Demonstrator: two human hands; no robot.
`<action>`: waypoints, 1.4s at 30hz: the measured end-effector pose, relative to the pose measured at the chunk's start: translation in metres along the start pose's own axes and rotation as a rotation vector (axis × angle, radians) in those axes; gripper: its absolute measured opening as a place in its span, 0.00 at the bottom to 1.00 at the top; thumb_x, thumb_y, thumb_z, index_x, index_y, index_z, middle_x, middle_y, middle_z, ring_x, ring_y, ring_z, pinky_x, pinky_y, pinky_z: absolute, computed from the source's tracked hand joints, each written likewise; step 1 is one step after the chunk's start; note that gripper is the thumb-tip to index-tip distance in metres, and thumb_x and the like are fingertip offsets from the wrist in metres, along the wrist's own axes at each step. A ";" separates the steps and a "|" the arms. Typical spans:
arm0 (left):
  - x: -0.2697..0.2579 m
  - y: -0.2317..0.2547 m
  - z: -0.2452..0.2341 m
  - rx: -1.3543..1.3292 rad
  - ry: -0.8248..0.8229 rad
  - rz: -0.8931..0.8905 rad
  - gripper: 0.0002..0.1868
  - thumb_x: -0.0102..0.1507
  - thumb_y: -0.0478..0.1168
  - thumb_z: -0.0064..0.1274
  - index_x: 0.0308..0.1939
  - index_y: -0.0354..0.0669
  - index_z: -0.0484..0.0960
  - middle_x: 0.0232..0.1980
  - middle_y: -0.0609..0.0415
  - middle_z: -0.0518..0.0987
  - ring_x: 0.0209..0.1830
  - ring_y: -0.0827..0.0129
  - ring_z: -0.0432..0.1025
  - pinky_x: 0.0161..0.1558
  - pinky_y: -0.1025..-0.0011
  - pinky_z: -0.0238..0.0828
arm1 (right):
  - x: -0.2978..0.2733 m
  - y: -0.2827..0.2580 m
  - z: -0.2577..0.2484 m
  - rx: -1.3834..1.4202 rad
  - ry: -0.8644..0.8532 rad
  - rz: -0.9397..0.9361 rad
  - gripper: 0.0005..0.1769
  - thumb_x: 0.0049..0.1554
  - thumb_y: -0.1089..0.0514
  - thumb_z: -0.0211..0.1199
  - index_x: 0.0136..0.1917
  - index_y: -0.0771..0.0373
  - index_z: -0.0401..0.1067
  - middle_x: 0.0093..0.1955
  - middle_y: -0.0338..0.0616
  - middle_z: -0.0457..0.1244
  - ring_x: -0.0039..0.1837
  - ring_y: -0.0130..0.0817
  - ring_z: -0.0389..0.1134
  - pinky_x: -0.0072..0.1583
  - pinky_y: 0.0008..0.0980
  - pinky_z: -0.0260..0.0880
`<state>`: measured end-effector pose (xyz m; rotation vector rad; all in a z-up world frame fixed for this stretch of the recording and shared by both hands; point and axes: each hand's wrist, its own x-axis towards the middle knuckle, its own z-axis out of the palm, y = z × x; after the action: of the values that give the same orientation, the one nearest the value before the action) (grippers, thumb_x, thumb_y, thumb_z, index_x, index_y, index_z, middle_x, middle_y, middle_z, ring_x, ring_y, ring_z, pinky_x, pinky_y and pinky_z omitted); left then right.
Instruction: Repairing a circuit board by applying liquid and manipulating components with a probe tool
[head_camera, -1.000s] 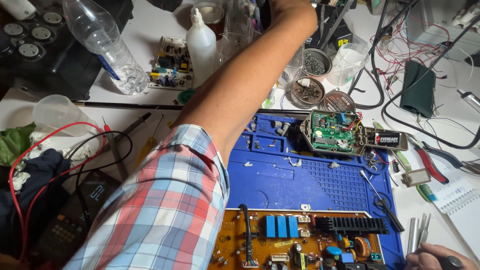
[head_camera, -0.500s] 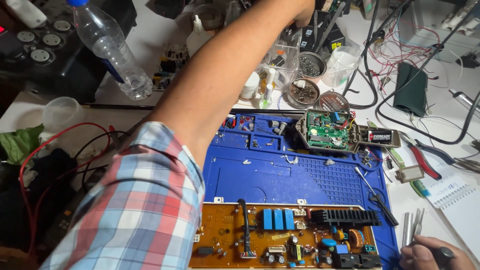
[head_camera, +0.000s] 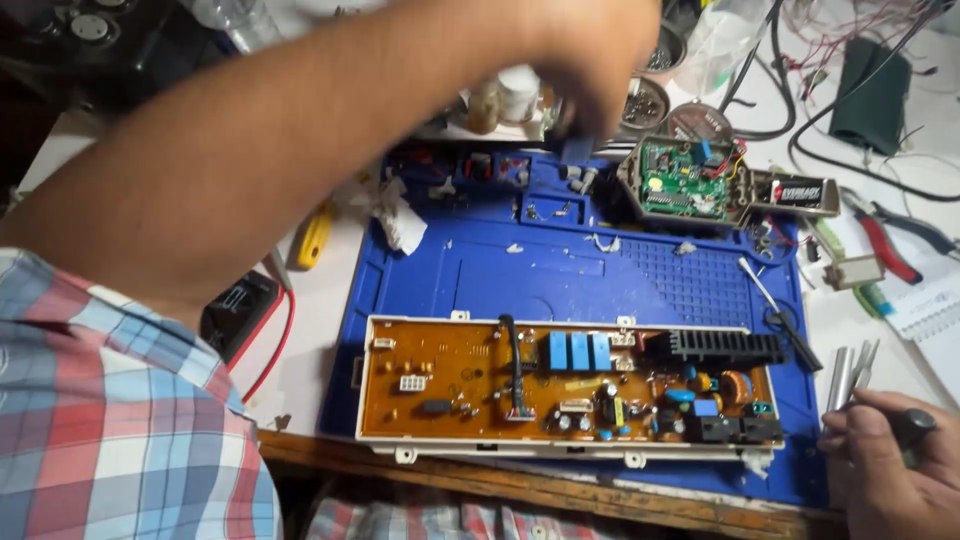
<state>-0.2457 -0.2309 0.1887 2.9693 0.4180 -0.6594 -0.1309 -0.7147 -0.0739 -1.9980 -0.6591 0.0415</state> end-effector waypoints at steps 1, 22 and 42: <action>-0.010 0.021 0.033 -0.005 -0.010 0.013 0.10 0.72 0.47 0.71 0.48 0.45 0.95 0.44 0.55 0.92 0.38 0.65 0.86 0.37 0.68 0.84 | -0.001 -0.002 0.000 -0.011 -0.002 -0.015 0.11 0.94 0.65 0.59 0.82 0.76 0.73 0.60 0.61 0.72 0.52 0.42 0.72 0.64 0.34 0.74; -0.033 0.015 0.128 -0.078 0.112 0.029 0.16 0.74 0.60 0.68 0.56 0.59 0.97 0.49 0.57 0.93 0.53 0.54 0.86 0.50 0.47 0.84 | -0.005 -0.027 0.005 0.170 -0.033 0.023 0.16 0.97 0.49 0.51 0.79 0.64 0.67 0.60 0.57 0.69 0.52 0.39 0.72 0.43 0.31 0.65; -0.274 0.114 0.236 -0.134 0.656 0.510 0.17 0.78 0.49 0.66 0.35 0.56 0.81 0.31 0.63 0.80 0.28 0.58 0.74 0.39 0.50 0.70 | 0.000 -0.018 0.004 0.139 -0.034 -0.155 0.18 0.97 0.52 0.57 0.73 0.72 0.72 0.56 0.61 0.70 0.50 0.44 0.74 0.55 0.36 0.78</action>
<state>-0.5486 -0.4380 0.0927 2.8935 -0.2646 0.3824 -0.1401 -0.7051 -0.0607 -1.8113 -0.8097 0.0275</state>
